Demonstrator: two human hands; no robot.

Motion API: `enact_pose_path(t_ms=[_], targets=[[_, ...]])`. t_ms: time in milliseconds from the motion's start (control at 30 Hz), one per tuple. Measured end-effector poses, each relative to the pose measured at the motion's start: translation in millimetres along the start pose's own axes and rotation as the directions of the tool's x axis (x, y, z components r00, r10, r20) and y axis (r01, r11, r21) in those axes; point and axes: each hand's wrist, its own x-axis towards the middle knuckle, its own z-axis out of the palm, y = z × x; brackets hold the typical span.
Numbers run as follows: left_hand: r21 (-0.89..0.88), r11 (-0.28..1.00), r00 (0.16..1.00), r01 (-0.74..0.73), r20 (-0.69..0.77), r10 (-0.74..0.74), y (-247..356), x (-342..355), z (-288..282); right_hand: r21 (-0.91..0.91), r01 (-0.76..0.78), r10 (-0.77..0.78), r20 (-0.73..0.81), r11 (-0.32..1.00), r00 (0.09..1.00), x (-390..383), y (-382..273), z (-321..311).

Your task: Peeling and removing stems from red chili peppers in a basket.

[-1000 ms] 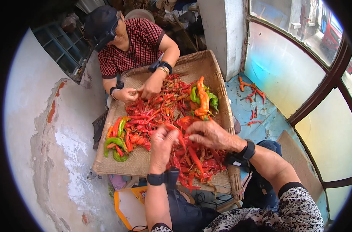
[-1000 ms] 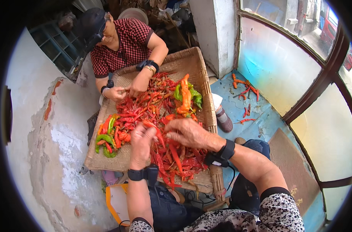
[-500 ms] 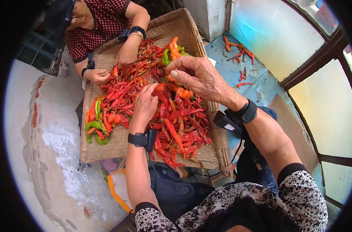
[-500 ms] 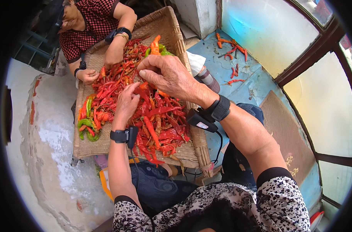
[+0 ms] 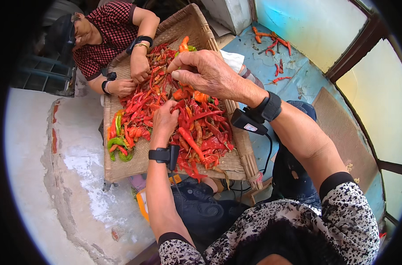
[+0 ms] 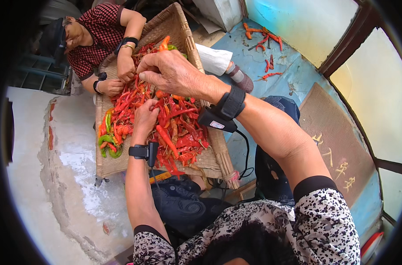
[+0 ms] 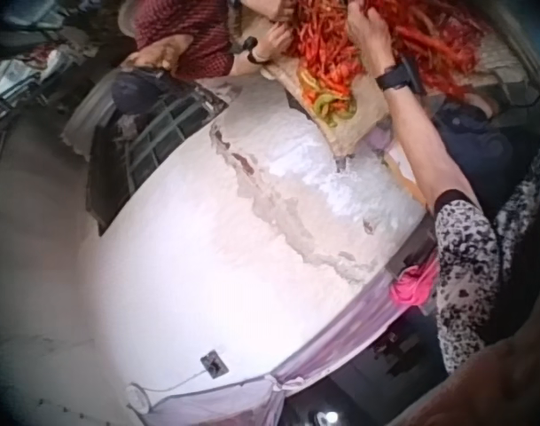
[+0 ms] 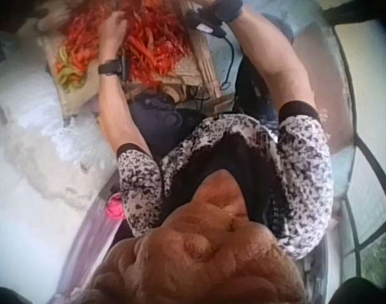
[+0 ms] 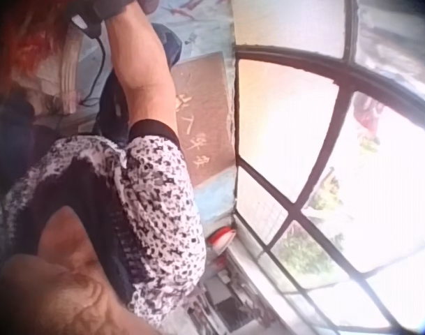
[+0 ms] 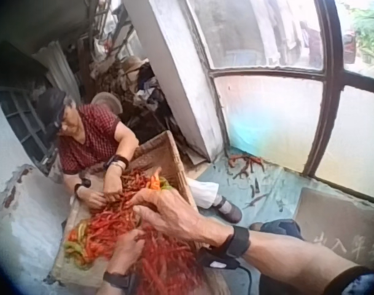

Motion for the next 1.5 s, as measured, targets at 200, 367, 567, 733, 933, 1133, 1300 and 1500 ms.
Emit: enact_pose_path(t_ms=[200, 367, 567, 733, 933, 1133, 1300, 1500], targets=[[-0.221, 0.973, 0.965, -0.066, -0.261, 0.006, 3.8, -28.1, -20.3, 0.051, 0.033, -0.035, 0.04, 0.998, 0.999, -2.3, -3.1, 1.0], [-0.521, 0.853, 0.986, 0.004, -0.142, -0.092, 20.2, -55.3, -17.5, 0.033, 0.107, -0.112, 0.197, 0.994, 0.974, 0.2, -7.0, 8.4], [-0.708, 0.706, 0.973, -0.024, -0.178, -0.144, 41.4, -75.0, -14.2, -0.125, 0.099, -0.061, 0.279, 0.987, 0.958, -1.1, -5.2, 8.9], [-0.812, 0.582, 0.955, -0.043, -0.206, -0.215, 43.7, -70.7, -14.2, 0.022, -0.165, 0.138, 0.448, 0.986, 0.884, -12.2, 9.0, 23.8], [-0.863, 0.505, 0.997, -0.023, -0.06, -0.057, 32.0, -45.0, -12.8, -0.016, -0.335, 0.31, 0.422, 0.942, 0.852, -4.5, 28.0, 46.5], [-0.965, 0.25, 0.993, -0.077, -0.098, -0.072, 8.6, -28.7, -21.7, 0.286, -0.579, 0.517, 0.266, 0.763, 0.813, 1.4, 16.6, 49.8], [-0.977, 0.208, 0.987, -0.041, -0.072, -0.144, 2.7, -39.7, -24.9, 0.426, -0.592, 0.526, 0.276, 0.684, 0.805, -2.7, 13.7, 61.7], [-0.891, 0.443, 0.988, -0.097, -0.141, -0.067, 10.7, -47.6, -18.5, 0.4, -0.617, 0.505, 0.356, 0.678, 0.786, -9.1, 8.9, 60.2]])
